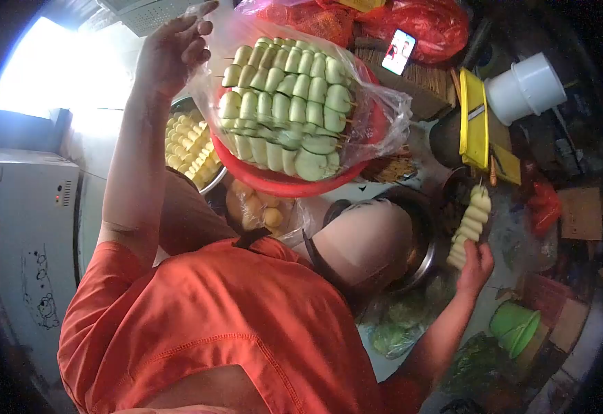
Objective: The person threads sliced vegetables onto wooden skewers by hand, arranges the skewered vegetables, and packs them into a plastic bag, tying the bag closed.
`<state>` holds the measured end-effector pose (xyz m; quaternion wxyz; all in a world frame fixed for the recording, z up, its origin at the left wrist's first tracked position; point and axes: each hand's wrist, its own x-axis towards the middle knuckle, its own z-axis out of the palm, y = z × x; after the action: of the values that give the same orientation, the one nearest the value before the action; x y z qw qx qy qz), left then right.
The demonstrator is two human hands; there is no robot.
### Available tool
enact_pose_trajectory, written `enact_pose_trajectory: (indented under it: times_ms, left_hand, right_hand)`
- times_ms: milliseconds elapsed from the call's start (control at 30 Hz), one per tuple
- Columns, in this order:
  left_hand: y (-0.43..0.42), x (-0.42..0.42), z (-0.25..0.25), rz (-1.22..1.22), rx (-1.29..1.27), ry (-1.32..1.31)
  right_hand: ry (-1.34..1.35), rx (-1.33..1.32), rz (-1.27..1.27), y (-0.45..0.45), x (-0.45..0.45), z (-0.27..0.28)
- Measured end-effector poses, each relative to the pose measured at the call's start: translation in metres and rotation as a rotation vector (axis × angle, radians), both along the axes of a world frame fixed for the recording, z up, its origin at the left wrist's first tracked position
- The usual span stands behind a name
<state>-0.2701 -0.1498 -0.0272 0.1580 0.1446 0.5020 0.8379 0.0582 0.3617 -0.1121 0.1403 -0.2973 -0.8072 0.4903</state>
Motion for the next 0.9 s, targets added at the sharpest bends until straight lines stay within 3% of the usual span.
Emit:
enact_pose_trajectory:
  times_ms: [33, 100, 167, 267, 333, 400, 500, 600, 867, 900]
  left_hand:
    - [-0.003, -0.003, -0.003, 0.006, 0.019, 0.003]
    - [-0.003, -0.009, -0.011, -0.216, 0.270, -0.048]
    - [0.000, -0.006, -0.013, -0.247, 0.383, -0.052]
    - [-0.004, -0.004, -0.012, -0.246, 0.424, -0.075]
    - [-0.005, -0.005, -0.013, -0.284, 0.429, -0.034]
    - [-0.008, -0.006, -0.008, -0.301, 0.413, 0.006]
    - [-0.011, -0.004, -0.005, -0.299, 0.419, 0.036]
    - [-0.013, -0.006, -0.003, -0.374, 0.421, 0.030]
    - [-0.010, -0.009, -0.007, -0.371, 0.449, -0.005]
    - [-0.009, -0.010, -0.007, -0.388, 0.448, -0.001]
  right_hand:
    - [0.077, -0.097, 0.039, -0.014, -0.023, 0.021]
    - [0.164, -0.238, 0.334, -0.054, -0.077, 0.070]
    - [0.131, -0.318, 0.548, -0.103, -0.131, 0.107]
    - [0.040, -0.254, 0.735, -0.169, -0.204, 0.125]
    - [-0.154, -0.240, 0.999, -0.201, -0.262, 0.125]
    - [-0.259, -0.091, 1.045, -0.237, -0.296, 0.122]
    - [-0.353, -0.141, 1.102, -0.256, -0.340, 0.097]
    - [-0.348, 0.060, 1.120, -0.266, -0.365, 0.095]
    - [-0.451, 0.235, 1.054, -0.254, -0.409, 0.075]
    - [-0.414, 0.368, 1.060, -0.256, -0.411, 0.073]
